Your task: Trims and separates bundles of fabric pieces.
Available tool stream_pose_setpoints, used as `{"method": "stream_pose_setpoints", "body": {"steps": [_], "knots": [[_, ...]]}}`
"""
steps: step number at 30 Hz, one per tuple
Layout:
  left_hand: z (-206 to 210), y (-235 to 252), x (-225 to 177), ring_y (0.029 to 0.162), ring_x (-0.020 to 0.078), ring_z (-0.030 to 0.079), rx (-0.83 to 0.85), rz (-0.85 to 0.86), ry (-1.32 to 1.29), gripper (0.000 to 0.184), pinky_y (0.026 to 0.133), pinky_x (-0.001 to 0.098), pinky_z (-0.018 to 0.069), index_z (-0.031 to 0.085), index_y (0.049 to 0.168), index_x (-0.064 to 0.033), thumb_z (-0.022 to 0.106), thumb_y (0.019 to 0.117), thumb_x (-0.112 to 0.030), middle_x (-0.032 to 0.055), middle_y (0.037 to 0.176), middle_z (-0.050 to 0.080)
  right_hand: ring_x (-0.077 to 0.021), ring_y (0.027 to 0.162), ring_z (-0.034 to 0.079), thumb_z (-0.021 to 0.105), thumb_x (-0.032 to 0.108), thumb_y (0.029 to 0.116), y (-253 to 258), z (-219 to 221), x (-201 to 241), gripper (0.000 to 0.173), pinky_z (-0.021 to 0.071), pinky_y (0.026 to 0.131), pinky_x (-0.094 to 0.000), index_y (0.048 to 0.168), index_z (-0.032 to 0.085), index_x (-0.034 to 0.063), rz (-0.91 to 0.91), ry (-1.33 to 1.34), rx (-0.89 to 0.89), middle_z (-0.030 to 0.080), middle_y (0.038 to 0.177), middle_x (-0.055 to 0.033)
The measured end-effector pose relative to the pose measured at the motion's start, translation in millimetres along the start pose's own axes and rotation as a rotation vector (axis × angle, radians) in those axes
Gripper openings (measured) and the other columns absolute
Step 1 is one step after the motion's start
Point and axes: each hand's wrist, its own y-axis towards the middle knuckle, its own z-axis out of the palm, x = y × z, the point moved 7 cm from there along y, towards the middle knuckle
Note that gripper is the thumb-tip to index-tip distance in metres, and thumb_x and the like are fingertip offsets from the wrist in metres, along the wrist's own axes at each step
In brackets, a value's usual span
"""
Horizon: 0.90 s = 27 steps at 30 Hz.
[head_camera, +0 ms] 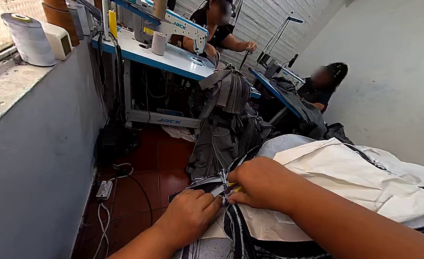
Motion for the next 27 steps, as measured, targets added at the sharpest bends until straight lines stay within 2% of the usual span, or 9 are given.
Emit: {"method": "stream_pose_setpoints", "body": {"steps": [2,5,10,15,22,27], "knots": [[-1,-1,6,0.059,0.0201,0.061,0.007,0.010,0.026,0.020,0.055,0.0307,0.0511,0.072,0.097,-0.0074,0.052,0.1001,-0.011,0.0034,0.067,0.061,-0.0335,0.103,0.066,0.060,0.043,0.1019,6,-2,1,0.042,0.0493,0.087,-0.0538,0.117,0.070,0.0052,0.008,0.020,-0.014,0.070,0.105,-0.0157],[-3,2,5,0.059,0.0204,0.061,0.017,0.035,0.030,0.021,0.055,0.0314,0.0517,0.072,0.097,-0.0070,0.051,0.1005,-0.009,0.0038,0.067,0.062,-0.0350,0.103,0.066,0.061,0.042,0.1015,5,-2,0,0.042,0.0490,0.088,-0.0554,0.115,0.070,0.0043,0.015,0.027,-0.029,0.070,0.104,-0.0167],[-5,6,3,0.058,0.0195,0.059,0.033,0.096,0.070,0.022,0.053,0.0306,0.0497,0.071,0.097,-0.0068,0.049,0.0999,-0.006,0.0029,0.066,0.060,-0.0342,0.101,0.066,0.061,0.043,0.1013,6,-5,0,0.042,0.0488,0.086,-0.0540,0.114,0.071,0.0047,0.004,0.013,-0.003,0.070,0.103,-0.0161],[-9,7,2,0.058,0.0190,0.057,0.044,0.145,0.061,0.023,0.053,0.0297,0.0482,0.070,0.097,-0.0058,0.048,0.1008,-0.005,0.0022,0.066,0.058,-0.0320,0.103,0.065,0.063,0.046,0.0999,10,-7,-1,0.043,0.0484,0.088,-0.0527,0.115,0.071,0.0064,0.013,-0.002,0.037,0.070,0.105,-0.0148],[-11,8,0,0.056,0.0183,0.055,0.044,0.196,0.052,0.022,0.052,0.0288,0.0468,0.069,0.095,-0.0040,0.048,0.1008,-0.003,0.0024,0.064,0.056,-0.0309,0.100,0.065,0.063,0.045,0.1002,11,-3,-3,0.042,0.0477,0.087,-0.0515,0.114,0.071,0.0065,0.006,0.056,0.057,0.069,0.101,-0.0141],[-12,9,-1,0.056,0.0184,0.055,0.055,0.234,0.058,0.022,0.052,0.0287,0.0468,0.068,0.094,-0.0038,0.047,0.1010,-0.002,0.0026,0.065,0.056,-0.0286,0.092,0.062,0.065,0.044,0.0989,20,1,-5,0.043,0.0472,0.081,-0.0503,0.108,0.070,0.0025,0.043,0.199,0.124,0.066,0.095,-0.0148]]}}
